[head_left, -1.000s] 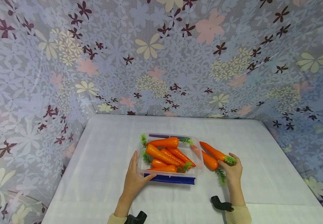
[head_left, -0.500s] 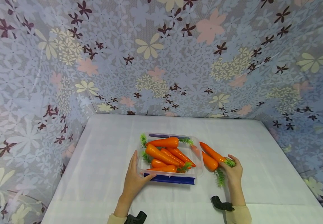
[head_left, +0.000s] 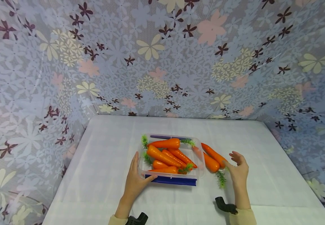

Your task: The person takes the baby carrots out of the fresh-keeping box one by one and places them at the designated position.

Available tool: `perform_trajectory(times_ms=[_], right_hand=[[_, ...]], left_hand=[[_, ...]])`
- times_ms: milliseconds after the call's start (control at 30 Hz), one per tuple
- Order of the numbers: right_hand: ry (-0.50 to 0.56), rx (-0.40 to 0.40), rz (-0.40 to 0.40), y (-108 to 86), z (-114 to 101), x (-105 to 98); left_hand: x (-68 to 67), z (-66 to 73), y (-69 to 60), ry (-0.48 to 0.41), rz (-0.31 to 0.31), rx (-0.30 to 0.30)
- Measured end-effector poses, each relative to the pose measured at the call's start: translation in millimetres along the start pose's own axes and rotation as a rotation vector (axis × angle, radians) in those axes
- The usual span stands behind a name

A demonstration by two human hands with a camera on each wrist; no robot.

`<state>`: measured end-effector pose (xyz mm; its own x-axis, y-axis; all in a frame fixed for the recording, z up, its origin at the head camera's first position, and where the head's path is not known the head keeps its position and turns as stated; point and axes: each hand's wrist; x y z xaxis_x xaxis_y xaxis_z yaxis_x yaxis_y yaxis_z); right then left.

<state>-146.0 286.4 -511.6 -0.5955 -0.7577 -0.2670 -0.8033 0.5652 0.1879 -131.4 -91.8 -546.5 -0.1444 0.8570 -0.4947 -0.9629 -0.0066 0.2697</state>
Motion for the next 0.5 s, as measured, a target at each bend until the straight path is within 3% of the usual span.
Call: perform_trajectory(times_ms=[233, 500], right_hand=[[0.024, -0.048, -0.004, -3.9, -22.3, 5.9], [0.024, -0.035, -0.088, -11.2, -43.0, 18.6]], left_hand=[[-0.4, -0.4, -0.3, 0.000, -0.006, -0.009], [-1.3, 1.2, 0.1, 0.020, -0.003, -0.003]])
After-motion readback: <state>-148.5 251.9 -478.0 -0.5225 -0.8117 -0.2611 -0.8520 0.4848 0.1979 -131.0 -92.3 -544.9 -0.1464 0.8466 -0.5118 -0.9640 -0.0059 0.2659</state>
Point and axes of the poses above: each hand's wrist, its own y-axis towards the middle knuckle, its own x-axis out of the palm, z = x × y, and after that the axes turned 2 degrees about y, right-handed
